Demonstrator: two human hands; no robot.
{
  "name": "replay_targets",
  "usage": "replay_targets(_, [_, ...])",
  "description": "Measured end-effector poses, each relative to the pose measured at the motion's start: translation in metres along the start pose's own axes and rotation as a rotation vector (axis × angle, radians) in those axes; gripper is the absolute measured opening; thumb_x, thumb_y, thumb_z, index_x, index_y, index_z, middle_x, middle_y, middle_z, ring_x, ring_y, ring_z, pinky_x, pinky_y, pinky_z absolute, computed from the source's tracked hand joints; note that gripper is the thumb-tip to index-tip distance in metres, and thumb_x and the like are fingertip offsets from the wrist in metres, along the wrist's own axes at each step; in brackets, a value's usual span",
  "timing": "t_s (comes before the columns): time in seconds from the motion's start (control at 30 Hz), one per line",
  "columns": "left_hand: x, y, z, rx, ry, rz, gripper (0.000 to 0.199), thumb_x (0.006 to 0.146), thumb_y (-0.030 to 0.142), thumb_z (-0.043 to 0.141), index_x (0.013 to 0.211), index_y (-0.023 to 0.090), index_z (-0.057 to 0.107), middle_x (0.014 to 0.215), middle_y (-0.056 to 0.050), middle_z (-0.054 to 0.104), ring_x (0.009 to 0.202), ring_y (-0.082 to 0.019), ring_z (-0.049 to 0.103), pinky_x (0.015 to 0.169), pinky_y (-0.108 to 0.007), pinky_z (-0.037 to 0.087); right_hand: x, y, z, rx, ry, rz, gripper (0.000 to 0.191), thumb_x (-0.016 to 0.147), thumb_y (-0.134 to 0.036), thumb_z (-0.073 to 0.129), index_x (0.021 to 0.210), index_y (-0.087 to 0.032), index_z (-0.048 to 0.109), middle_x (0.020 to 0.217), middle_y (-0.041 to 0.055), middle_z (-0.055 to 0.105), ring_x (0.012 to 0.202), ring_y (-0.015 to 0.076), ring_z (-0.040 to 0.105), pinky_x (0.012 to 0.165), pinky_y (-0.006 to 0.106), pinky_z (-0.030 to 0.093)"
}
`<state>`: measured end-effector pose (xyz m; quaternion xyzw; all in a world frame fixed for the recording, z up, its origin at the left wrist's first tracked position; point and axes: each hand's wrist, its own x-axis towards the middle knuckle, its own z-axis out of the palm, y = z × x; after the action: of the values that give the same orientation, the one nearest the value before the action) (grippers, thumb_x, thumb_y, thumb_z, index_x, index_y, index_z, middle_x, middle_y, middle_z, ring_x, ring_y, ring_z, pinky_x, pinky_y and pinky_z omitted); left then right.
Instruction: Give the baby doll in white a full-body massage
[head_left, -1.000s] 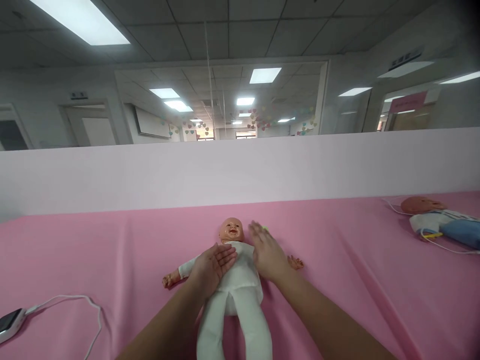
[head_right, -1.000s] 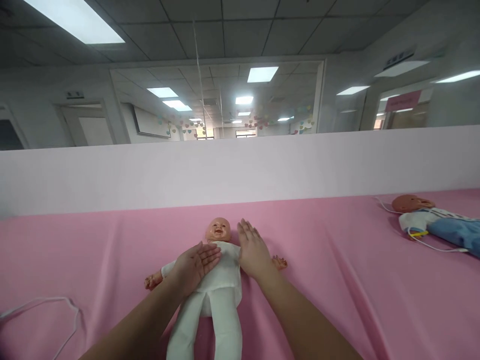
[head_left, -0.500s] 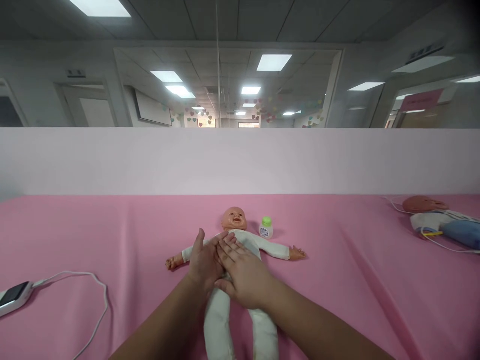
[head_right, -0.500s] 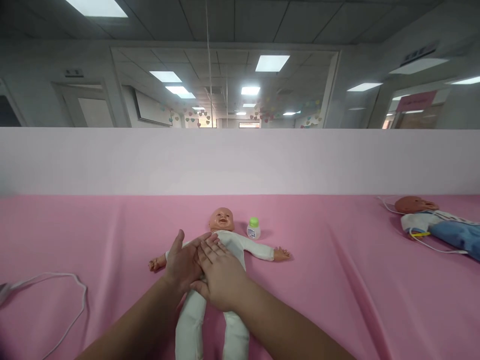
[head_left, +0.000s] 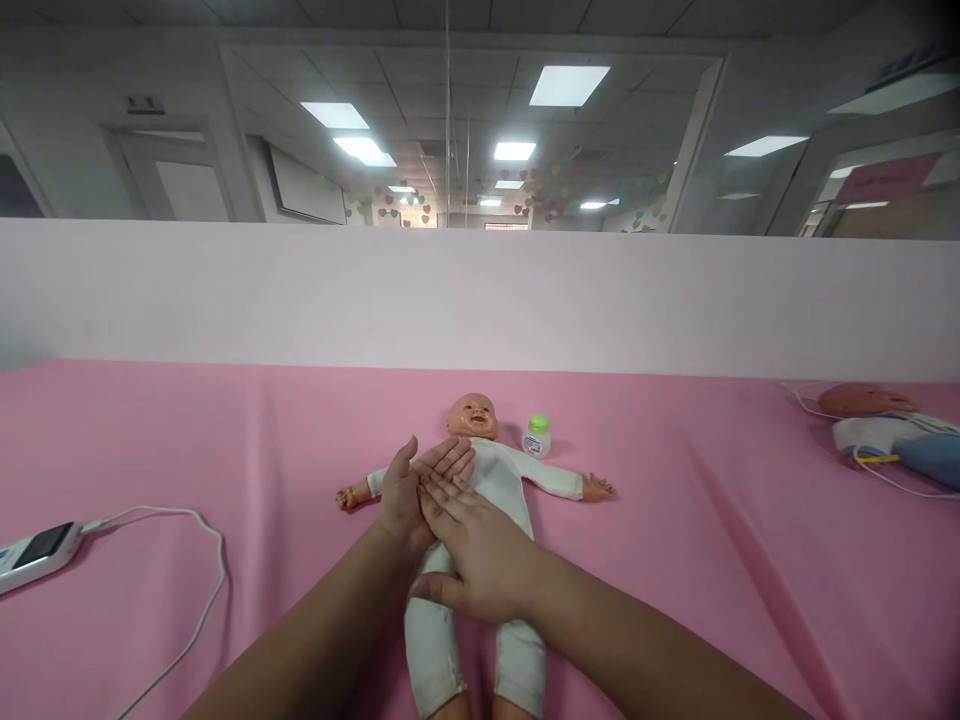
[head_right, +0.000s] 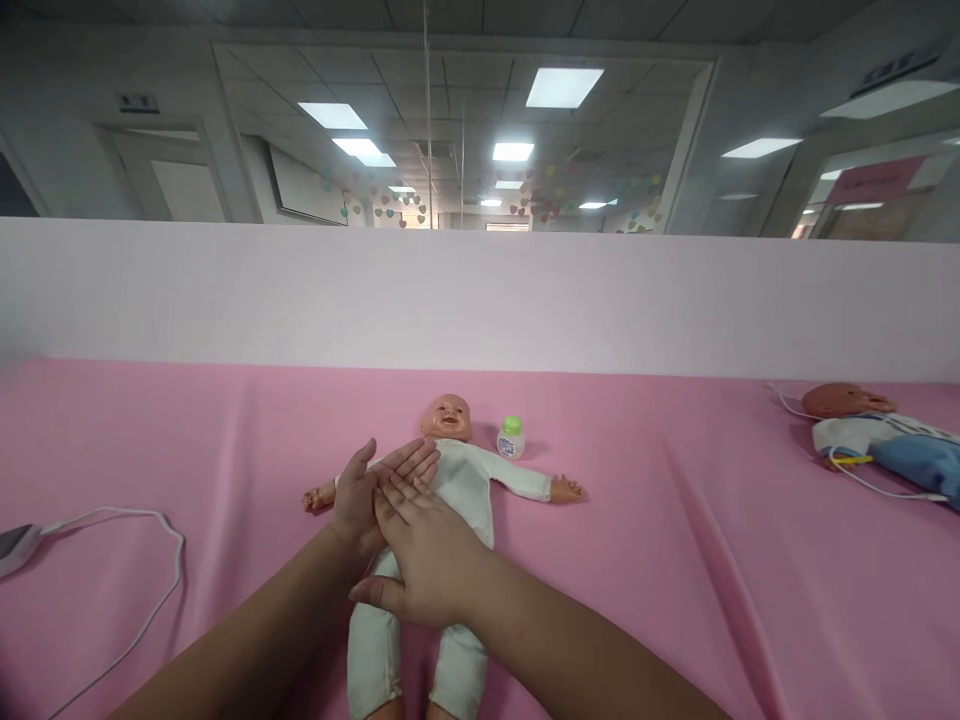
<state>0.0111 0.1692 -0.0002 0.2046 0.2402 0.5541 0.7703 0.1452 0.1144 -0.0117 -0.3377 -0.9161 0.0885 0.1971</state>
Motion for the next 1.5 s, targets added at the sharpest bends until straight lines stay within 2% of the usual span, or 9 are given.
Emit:
replay_targets(0.13, [-0.004, -0.005, 0.004, 0.004, 0.003, -0.042, 0.063, 0.096, 0.045, 0.055, 0.138, -0.001, 0.058, 0.136, -0.028, 0.066, 0.128, -0.035, 0.065, 0.111, -0.045, 0.051, 0.004, 0.012, 0.0, -0.075, 0.017, 0.054, 0.099, 0.096, -0.069, 0.053, 0.165, -0.006, 0.019, 0.171, 0.019, 0.015, 0.161, 0.0324, 0.008, 0.132, 0.053, 0.006])
replay_targets(0.3, [0.002, 0.002, -0.003, 0.045, 0.06, 0.018, 0.05, 0.095, 0.036, 0.057, 0.13, 0.001, 0.065, 0.131, -0.026, 0.069, 0.122, -0.031, 0.069, 0.108, -0.039, 0.053, 0.005, 0.021, -0.004, -0.126, -0.002, 0.161, 0.1, 0.095, -0.075, 0.049, 0.163, -0.005, 0.026, 0.169, 0.0206, 0.019, 0.161, 0.0329, 0.009, 0.131, 0.055, 0.007])
replay_targets(0.47, [0.003, 0.012, -0.002, 0.057, 0.1, 0.038, 0.053, 0.098, 0.037, 0.052, 0.133, -0.001, 0.062, 0.134, -0.027, 0.067, 0.122, -0.031, 0.068, 0.099, -0.036, 0.059, 0.001, 0.017, -0.007, -0.081, -0.047, 0.087, 0.106, 0.093, -0.077, 0.052, 0.164, -0.004, 0.022, 0.17, 0.0209, 0.017, 0.161, 0.0328, 0.008, 0.132, 0.052, 0.006])
replay_targets(0.67, [0.002, 0.014, 0.002, 0.034, 0.154, 0.121, 0.054, 0.1, 0.039, 0.048, 0.136, 0.001, 0.06, 0.132, -0.026, 0.068, 0.12, -0.031, 0.07, 0.098, -0.038, 0.06, -0.001, 0.006, -0.005, 0.03, -0.04, -0.019, 0.097, 0.098, -0.071, 0.049, 0.164, -0.005, 0.022, 0.169, 0.0208, 0.022, 0.16, 0.0297, 0.017, 0.132, 0.048, 0.011])
replay_targets(0.8, [-0.001, 0.002, 0.006, 0.004, 0.12, 0.035, 0.053, 0.098, 0.043, 0.052, 0.134, 0.006, 0.063, 0.131, -0.025, 0.069, 0.12, -0.032, 0.07, 0.102, -0.043, 0.058, 0.001, 0.007, -0.003, 0.042, 0.034, -0.038, 0.098, 0.099, -0.068, 0.05, 0.165, -0.005, 0.016, 0.171, 0.0203, 0.016, 0.161, 0.03, 0.011, 0.132, 0.05, 0.008])
replay_targets(1.0, [-0.007, -0.01, 0.016, -0.029, 0.103, -0.148, 0.053, 0.096, 0.05, 0.056, 0.125, 0.007, 0.066, 0.121, -0.024, 0.073, 0.118, -0.036, 0.07, 0.105, -0.051, 0.055, 0.003, 0.015, -0.005, -0.091, 0.052, 0.067, 0.091, 0.101, -0.064, 0.049, 0.165, -0.007, 0.019, 0.171, 0.0189, 0.018, 0.161, 0.0332, 0.008, 0.131, 0.058, 0.006])
replay_targets(1.17, [-0.007, 0.005, 0.013, 0.045, 0.074, -0.039, 0.052, 0.102, 0.047, 0.046, 0.125, 0.004, 0.066, 0.123, -0.024, 0.072, 0.121, -0.031, 0.069, 0.107, -0.041, 0.054, 0.001, 0.015, -0.005, -0.153, 0.059, 0.141, 0.092, 0.1, -0.068, 0.046, 0.164, -0.007, 0.021, 0.171, 0.0189, 0.014, 0.161, 0.0325, 0.003, 0.131, 0.057, 0.006])
replay_targets(1.3, [-0.004, 0.022, 0.007, 0.067, 0.094, 0.082, 0.062, 0.103, 0.05, 0.044, 0.135, 0.0, 0.06, 0.13, -0.027, 0.069, 0.123, -0.031, 0.068, 0.102, -0.037, 0.057, -0.001, 0.008, -0.003, -0.145, 0.043, 0.074, 0.091, 0.101, -0.07, 0.043, 0.163, -0.006, 0.025, 0.17, 0.0191, 0.017, 0.161, 0.0324, 0.009, 0.131, 0.057, 0.004])
replay_targets(1.5, [-0.003, 0.022, 0.003, 0.01, 0.056, 0.048, 0.07, 0.102, 0.056, 0.042, 0.144, 0.001, 0.054, 0.134, -0.028, 0.066, 0.125, -0.032, 0.066, 0.101, -0.039, 0.058, -0.002, 0.006, 0.004, -0.053, 0.072, -0.082, 0.092, 0.1, -0.07, 0.044, 0.164, -0.007, 0.023, 0.168, 0.02, 0.027, 0.159, 0.0294, 0.019, 0.132, 0.053, 0.009])
